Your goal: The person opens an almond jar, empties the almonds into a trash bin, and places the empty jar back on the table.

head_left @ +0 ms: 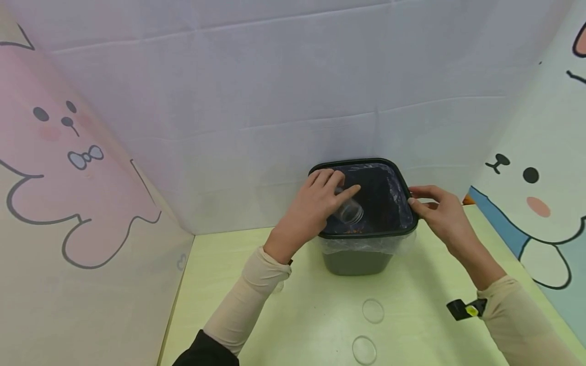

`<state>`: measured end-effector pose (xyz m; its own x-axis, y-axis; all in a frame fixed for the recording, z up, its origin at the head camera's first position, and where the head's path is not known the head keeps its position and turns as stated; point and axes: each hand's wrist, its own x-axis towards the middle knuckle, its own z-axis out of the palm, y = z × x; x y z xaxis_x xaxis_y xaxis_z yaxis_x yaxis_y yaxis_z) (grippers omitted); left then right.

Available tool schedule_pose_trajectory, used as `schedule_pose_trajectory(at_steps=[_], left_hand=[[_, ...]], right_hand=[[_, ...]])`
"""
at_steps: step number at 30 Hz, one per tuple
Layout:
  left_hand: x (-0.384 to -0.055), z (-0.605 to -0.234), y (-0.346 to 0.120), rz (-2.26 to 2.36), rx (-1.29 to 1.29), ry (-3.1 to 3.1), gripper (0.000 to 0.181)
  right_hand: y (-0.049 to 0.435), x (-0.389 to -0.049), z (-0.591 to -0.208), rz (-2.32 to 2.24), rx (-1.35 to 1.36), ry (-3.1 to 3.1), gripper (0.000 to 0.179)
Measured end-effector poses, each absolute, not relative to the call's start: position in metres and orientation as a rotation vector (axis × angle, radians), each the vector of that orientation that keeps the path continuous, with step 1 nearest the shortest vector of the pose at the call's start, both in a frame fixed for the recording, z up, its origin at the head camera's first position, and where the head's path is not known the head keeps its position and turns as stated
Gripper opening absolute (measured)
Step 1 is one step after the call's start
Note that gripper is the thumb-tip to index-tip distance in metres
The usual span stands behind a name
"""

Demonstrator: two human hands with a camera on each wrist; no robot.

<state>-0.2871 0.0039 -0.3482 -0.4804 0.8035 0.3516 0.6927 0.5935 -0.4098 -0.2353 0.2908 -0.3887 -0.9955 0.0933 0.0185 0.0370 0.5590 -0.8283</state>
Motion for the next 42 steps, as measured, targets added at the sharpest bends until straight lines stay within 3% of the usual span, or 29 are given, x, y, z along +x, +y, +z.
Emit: schedule_pose_trajectory(at_steps=[8,16,31,42], left_hand=[[-0.286,-0.337,0.003,0.214,-1.176,-2.423,0.073],[-0.29,-0.326,0.002,0.153,-1.132,-2.577,0.092],[-0.295,-0.324,-0.001,-0.255,-1.139,-2.65,0.069],[-0.295,-0.331,0.001,-0.206,-0.859,-2.661,0.064]], right_hand=[[0.292,-0.236,-0.389,1.452,-0.114,-2.719,0.052],[0.292,-0.235,-0.389,1.461,-0.113,-2.717,0.052],[0.291,-0.235,-0.388,1.432,-0.115,-2.725,0.051],[0.291,-0.234,-0.388,1.434,-0.124,-2.729,0.052]])
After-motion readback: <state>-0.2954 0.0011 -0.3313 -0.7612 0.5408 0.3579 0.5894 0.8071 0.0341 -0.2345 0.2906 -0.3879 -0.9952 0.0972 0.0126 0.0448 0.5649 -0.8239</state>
